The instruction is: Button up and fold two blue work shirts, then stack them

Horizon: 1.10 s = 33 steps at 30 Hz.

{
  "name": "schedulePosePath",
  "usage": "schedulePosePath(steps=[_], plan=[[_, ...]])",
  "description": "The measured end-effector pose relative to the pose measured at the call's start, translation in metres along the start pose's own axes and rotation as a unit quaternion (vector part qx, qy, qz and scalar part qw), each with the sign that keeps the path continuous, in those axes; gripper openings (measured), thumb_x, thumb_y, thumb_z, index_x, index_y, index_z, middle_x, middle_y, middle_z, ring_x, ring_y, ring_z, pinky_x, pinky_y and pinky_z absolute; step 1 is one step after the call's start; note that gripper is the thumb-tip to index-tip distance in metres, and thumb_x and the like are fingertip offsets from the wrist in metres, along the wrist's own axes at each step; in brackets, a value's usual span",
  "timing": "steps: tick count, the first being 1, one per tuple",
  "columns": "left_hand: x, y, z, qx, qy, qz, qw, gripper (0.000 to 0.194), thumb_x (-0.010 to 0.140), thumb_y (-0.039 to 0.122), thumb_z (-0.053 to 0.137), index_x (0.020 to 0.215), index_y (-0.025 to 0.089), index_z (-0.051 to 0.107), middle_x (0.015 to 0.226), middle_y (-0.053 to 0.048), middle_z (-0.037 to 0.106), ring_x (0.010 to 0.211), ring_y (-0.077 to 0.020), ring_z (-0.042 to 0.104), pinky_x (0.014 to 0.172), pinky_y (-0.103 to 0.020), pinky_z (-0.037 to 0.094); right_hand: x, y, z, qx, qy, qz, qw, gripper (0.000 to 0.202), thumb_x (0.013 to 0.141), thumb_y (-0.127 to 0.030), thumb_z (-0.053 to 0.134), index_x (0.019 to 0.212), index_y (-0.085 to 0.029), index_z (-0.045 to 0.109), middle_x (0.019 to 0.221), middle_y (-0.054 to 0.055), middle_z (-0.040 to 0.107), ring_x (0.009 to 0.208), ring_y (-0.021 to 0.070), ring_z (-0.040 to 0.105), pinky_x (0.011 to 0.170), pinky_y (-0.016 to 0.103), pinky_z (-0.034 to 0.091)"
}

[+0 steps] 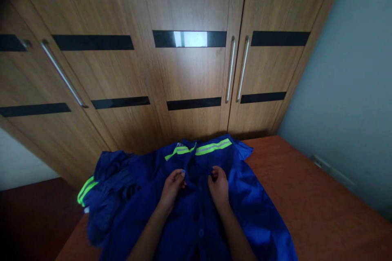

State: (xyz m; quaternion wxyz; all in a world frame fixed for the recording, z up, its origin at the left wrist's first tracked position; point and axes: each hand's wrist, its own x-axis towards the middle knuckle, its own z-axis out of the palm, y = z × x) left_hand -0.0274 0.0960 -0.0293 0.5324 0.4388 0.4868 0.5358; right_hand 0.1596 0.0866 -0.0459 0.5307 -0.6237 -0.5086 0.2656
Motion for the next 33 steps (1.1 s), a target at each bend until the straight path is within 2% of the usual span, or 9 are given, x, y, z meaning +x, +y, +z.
schedulePosePath(steps=[2,5,7,11,13,18,24,29,33], plan=[[0.0,-0.001,0.002,-0.011,0.01,0.004,1.0,0.043,0.065,0.052,0.072,0.088,0.018,0.059,0.055,0.005,0.059,0.049,-0.0107,0.055,0.05,-0.02,0.042,-0.001,-0.012,-0.002,-0.079,-0.037,-0.09,0.992,0.042,0.071,-0.01,0.05,0.11,-0.019,0.063,0.109,0.011,0.062,0.105,0.0254,0.055,0.094,0.04,0.043],[0.0,-0.001,0.004,-0.019,0.012,0.007,1.0,0.041,0.065,0.051,0.072,0.086,0.019,0.057,0.052,0.006,0.057,0.048,-0.0106,0.055,0.048,-0.02,0.042,-0.002,-0.034,-0.005,-0.251,-0.177,-0.195,0.931,0.046,0.071,0.001,0.042,0.1,-0.023,0.068,0.108,0.007,0.065,0.108,0.0204,0.054,0.097,0.034,0.04],[0.0,0.0,0.004,-0.021,0.006,0.007,1.0,0.04,0.065,0.052,0.072,0.083,0.019,0.056,0.052,0.006,0.057,0.048,-0.0108,0.055,0.048,-0.02,0.042,-0.001,-0.045,-0.005,-0.326,-0.231,-0.18,0.899,0.038,0.075,-0.001,0.043,0.092,-0.023,0.069,0.099,0.006,0.068,0.101,0.0186,0.058,0.093,0.03,0.041],[-0.001,0.001,0.005,-0.023,0.008,0.011,1.0,0.039,0.065,0.053,0.071,0.078,0.019,0.057,0.055,0.005,0.056,0.051,-0.0109,0.055,0.049,-0.02,0.043,0.003,-0.055,0.0,-0.394,-0.223,-0.117,0.884,0.029,0.088,-0.026,0.043,0.084,-0.018,0.07,0.087,0.013,0.07,0.089,0.0248,0.064,0.078,0.035,0.047],[-0.001,0.001,0.006,-0.023,0.016,0.016,0.999,0.037,0.065,0.051,0.071,0.076,0.019,0.057,0.057,0.005,0.055,0.052,-0.01,0.053,0.048,-0.02,0.042,0.005,-0.059,0.004,-0.419,-0.224,-0.093,0.875,0.031,0.086,-0.038,0.049,0.082,-0.017,0.07,0.087,0.016,0.07,0.085,0.0285,0.066,0.072,0.037,0.048],[-0.001,0.002,0.01,-0.018,0.007,0.009,1.0,0.033,0.063,0.045,0.074,0.074,0.017,0.06,0.056,0.006,0.052,0.049,-0.0092,0.049,0.044,-0.019,0.038,0.004,-0.068,0.014,-0.444,-0.243,-0.069,0.86,0.019,0.067,-0.015,0.066,0.086,-0.015,0.071,0.094,0.02,0.07,0.094,0.0339,0.064,0.073,0.039,0.046],[-0.002,0.0,0.011,-0.015,-0.007,0.003,1.0,0.027,0.067,0.04,0.071,0.076,0.017,0.06,0.059,0.003,0.059,0.049,-0.0088,0.05,0.044,-0.018,0.037,0.006,-0.054,0.014,-0.382,-0.218,-0.027,0.898,0.016,0.071,-0.008,0.057,0.079,-0.016,0.069,0.088,0.017,0.07,0.09,0.0293,0.065,0.075,0.037,0.044],[-0.002,-0.003,0.011,-0.012,-0.009,0.008,1.0,0.025,0.07,0.037,0.068,0.08,0.017,0.057,0.068,0.0,0.065,0.05,-0.0088,0.052,0.045,-0.018,0.038,0.016,-0.026,0.004,-0.204,-0.212,0.002,0.956,0.013,0.077,-0.021,0.051,0.076,-0.02,0.065,0.075,0.004,0.068,0.074,0.0183,0.063,0.069,0.028,0.044],[-0.002,-0.001,0.015,-0.009,-0.012,0.017,1.0,0.022,0.075,0.036,0.065,0.083,0.017,0.055,0.071,-0.002,0.067,0.051,-0.0089,0.053,0.045,-0.018,0.037,0.02,-0.017,0.001,-0.053,-0.188,0.029,0.98,0.032,0.086,-0.042,0.042,0.091,-0.018,0.063,0.08,0.004,0.067,0.071,0.0175,0.062,0.064,0.026,0.045]])
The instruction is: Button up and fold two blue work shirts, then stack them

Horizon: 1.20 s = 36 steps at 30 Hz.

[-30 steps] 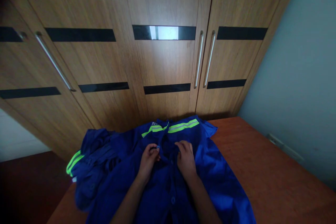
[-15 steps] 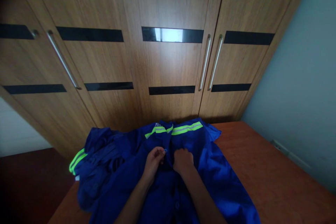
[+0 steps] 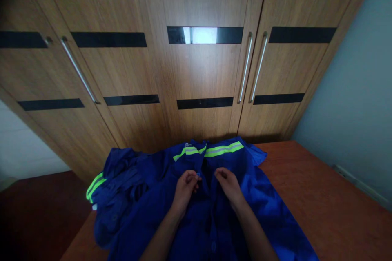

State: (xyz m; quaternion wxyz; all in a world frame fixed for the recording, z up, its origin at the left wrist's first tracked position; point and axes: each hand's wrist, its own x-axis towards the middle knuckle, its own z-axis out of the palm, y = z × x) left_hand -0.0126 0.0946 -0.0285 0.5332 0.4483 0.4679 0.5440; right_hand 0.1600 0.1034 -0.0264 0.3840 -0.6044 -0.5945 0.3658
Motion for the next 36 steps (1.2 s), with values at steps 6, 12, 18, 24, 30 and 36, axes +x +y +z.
schedulePosePath(steps=[6,12,18,24,30,36], plan=[[-0.001,0.007,0.005,-0.007,0.002,0.02,1.0,0.019,0.077,0.033,0.063,0.086,0.018,0.055,0.071,0.001,0.065,0.053,-0.008,0.053,0.048,-0.017,0.039,-0.006,-0.008,0.0,0.341,-0.033,0.065,0.937,0.038,0.071,-0.048,0.068,0.096,-0.019,0.066,0.078,0.004,0.068,0.069,0.0167,0.061,0.064,0.027,0.045],[-0.004,0.011,0.01,-0.007,-0.002,0.034,0.999,0.018,0.076,0.031,0.064,0.084,0.018,0.056,0.07,0.002,0.065,0.054,-0.0087,0.054,0.048,-0.018,0.041,-0.007,-0.011,-0.001,0.328,-0.055,0.099,0.938,0.038,0.066,-0.047,0.072,0.09,-0.018,0.071,0.074,0.003,0.07,0.067,0.0167,0.061,0.065,0.028,0.045],[-0.003,0.009,0.01,-0.004,-0.007,0.042,0.999,0.016,0.075,0.03,0.064,0.082,0.018,0.056,0.068,0.001,0.064,0.053,-0.0088,0.054,0.048,-0.018,0.041,-0.007,-0.011,0.001,0.264,-0.042,0.098,0.959,0.024,0.056,-0.031,0.078,0.074,-0.015,0.074,0.066,0.002,0.07,0.068,0.0178,0.061,0.067,0.028,0.045],[-0.001,0.008,0.008,-0.001,0.001,0.048,0.999,0.017,0.075,0.031,0.064,0.083,0.018,0.056,0.069,0.001,0.064,0.052,-0.0092,0.054,0.048,-0.018,0.041,-0.01,-0.018,-0.005,0.399,-0.072,0.085,0.91,0.035,0.065,-0.042,0.073,0.089,-0.017,0.073,0.077,0.006,0.073,0.074,0.0215,0.067,0.073,0.033,0.049],[-0.001,0.009,0.008,0.003,0.0,0.054,0.999,0.018,0.074,0.032,0.064,0.081,0.018,0.056,0.068,0.001,0.063,0.052,-0.0096,0.054,0.047,-0.019,0.04,-0.013,-0.023,-0.001,0.458,-0.074,0.053,0.884,0.038,0.066,-0.038,0.077,0.099,-0.019,0.071,0.081,0.004,0.072,0.076,0.0191,0.065,0.076,0.033,0.047],[-0.002,0.009,0.007,0.019,-0.005,0.067,0.998,0.019,0.075,0.035,0.064,0.081,0.018,0.058,0.068,0.0,0.063,0.054,-0.0106,0.055,0.05,-0.02,0.042,-0.012,-0.02,0.009,0.301,-0.016,0.004,0.953,0.043,0.06,-0.042,0.078,0.095,-0.017,0.072,0.062,-0.004,0.059,0.058,0.011,0.051,0.059,0.025,0.041]])
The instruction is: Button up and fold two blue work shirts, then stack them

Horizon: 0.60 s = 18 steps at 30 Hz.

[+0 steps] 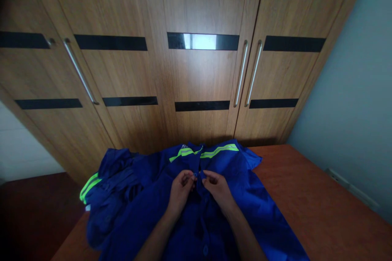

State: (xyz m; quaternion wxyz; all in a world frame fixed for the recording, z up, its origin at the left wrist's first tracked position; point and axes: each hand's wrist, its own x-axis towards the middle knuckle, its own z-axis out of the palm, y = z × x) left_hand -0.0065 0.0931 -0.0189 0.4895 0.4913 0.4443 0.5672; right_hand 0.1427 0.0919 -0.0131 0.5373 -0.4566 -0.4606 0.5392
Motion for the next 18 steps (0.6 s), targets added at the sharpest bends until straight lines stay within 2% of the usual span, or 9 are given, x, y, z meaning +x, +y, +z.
schedulePosePath(steps=[6,12,18], plan=[[-0.0019,0.0001,0.0016,0.05,-0.003,0.028,0.998,0.019,0.076,0.036,0.063,0.082,0.018,0.061,0.068,0.0,0.063,0.056,-0.0129,0.057,0.052,-0.022,0.043,-0.0024,-0.0025,0.0063,-0.103,-0.029,-0.03,0.994,0.043,0.064,-0.042,0.071,0.098,-0.016,0.067,0.055,-0.008,0.045,0.052,0.0089,0.042,0.052,0.024,0.035],[-0.0058,0.0062,-0.0013,0.158,0.034,0.084,0.983,0.008,0.077,0.026,0.059,0.078,0.021,0.066,0.074,-0.002,0.068,0.071,-0.0189,0.064,0.065,-0.027,0.047,-0.0038,0.0001,0.0102,-0.153,-0.053,-0.047,0.986,0.035,0.066,-0.032,0.064,0.097,-0.017,0.062,0.054,-0.009,0.043,0.05,0.0092,0.041,0.051,0.023,0.034],[-0.0086,0.0083,-0.0025,0.235,0.043,0.124,0.963,0.011,0.079,0.02,0.056,0.076,0.023,0.066,0.072,-0.001,0.068,0.069,-0.0191,0.063,0.067,-0.028,0.044,-0.0035,0.0068,0.0112,-0.186,-0.06,-0.064,0.979,0.032,0.068,-0.026,0.058,0.098,-0.017,0.059,0.055,-0.009,0.042,0.051,0.0096,0.042,0.052,0.024,0.034]])
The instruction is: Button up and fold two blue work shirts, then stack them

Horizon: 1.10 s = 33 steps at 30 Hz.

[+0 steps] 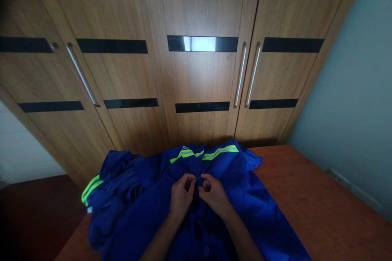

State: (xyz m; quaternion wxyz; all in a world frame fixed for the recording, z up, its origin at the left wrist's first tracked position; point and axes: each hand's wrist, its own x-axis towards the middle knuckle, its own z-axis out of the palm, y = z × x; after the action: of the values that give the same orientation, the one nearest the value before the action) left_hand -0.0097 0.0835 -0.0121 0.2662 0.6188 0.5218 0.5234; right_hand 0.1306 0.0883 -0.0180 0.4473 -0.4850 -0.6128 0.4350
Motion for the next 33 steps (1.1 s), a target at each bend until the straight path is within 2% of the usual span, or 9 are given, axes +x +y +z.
schedulePosePath(steps=[12,16,20,24,29,33], plan=[[-0.003,-0.001,0.002,0.033,-0.025,0.038,0.998,0.016,0.08,0.018,0.053,0.075,0.024,0.067,0.073,-0.002,0.067,0.07,-0.0197,0.062,0.067,-0.028,0.043,-0.002,0.003,0.004,-0.084,-0.025,-0.017,0.996,0.034,0.07,-0.017,0.055,0.103,-0.019,0.052,0.054,-0.01,0.046,0.051,0.0114,0.05,0.05,0.022,0.036],[-0.003,0.0,0.002,0.029,-0.032,0.037,0.998,0.016,0.079,0.017,0.053,0.075,0.025,0.067,0.073,-0.002,0.067,0.07,-0.0203,0.062,0.068,-0.029,0.043,-0.004,0.004,0.007,-0.13,-0.033,-0.023,0.991,0.04,0.071,-0.014,0.055,0.11,-0.019,0.049,0.057,-0.008,0.052,0.054,0.013,0.055,0.051,0.022,0.038],[-0.003,0.002,0.002,0.017,-0.045,0.032,0.998,0.017,0.077,0.015,0.054,0.074,0.025,0.068,0.072,-0.002,0.068,0.07,-0.0194,0.063,0.068,-0.028,0.044,-0.007,0.003,0.008,-0.2,-0.049,-0.023,0.978,0.053,0.072,-0.011,0.053,0.124,-0.013,0.043,0.066,-0.001,0.063,0.062,0.0164,0.062,0.058,0.024,0.042],[-0.003,0.001,0.003,0.006,-0.042,0.011,0.999,0.016,0.075,0.015,0.055,0.073,0.024,0.067,0.07,-0.001,0.068,0.067,-0.0187,0.063,0.065,-0.027,0.043,-0.01,0.0,0.008,-0.24,-0.074,-0.031,0.967,0.057,0.075,-0.011,0.049,0.131,-0.01,0.038,0.075,0.004,0.068,0.069,0.0181,0.066,0.061,0.025,0.043],[-0.002,-0.002,0.005,-0.014,0.001,-0.034,0.999,0.012,0.075,0.019,0.056,0.07,0.024,0.066,0.065,0.0,0.067,0.061,-0.018,0.062,0.06,-0.026,0.043,-0.011,-0.008,0.01,-0.221,-0.078,-0.037,0.972,0.056,0.075,-0.012,0.047,0.131,-0.01,0.04,0.071,0.002,0.068,0.066,0.0172,0.065,0.062,0.025,0.044],[-0.002,-0.005,0.006,-0.055,0.009,-0.064,0.996,0.009,0.076,0.023,0.057,0.074,0.022,0.066,0.069,-0.001,0.069,0.067,-0.0185,0.065,0.063,-0.027,0.046,-0.011,-0.013,0.011,-0.209,-0.078,-0.027,0.974,0.06,0.075,-0.014,0.049,0.134,-0.01,0.039,0.069,0.001,0.068,0.065,0.0172,0.064,0.063,0.025,0.045]])
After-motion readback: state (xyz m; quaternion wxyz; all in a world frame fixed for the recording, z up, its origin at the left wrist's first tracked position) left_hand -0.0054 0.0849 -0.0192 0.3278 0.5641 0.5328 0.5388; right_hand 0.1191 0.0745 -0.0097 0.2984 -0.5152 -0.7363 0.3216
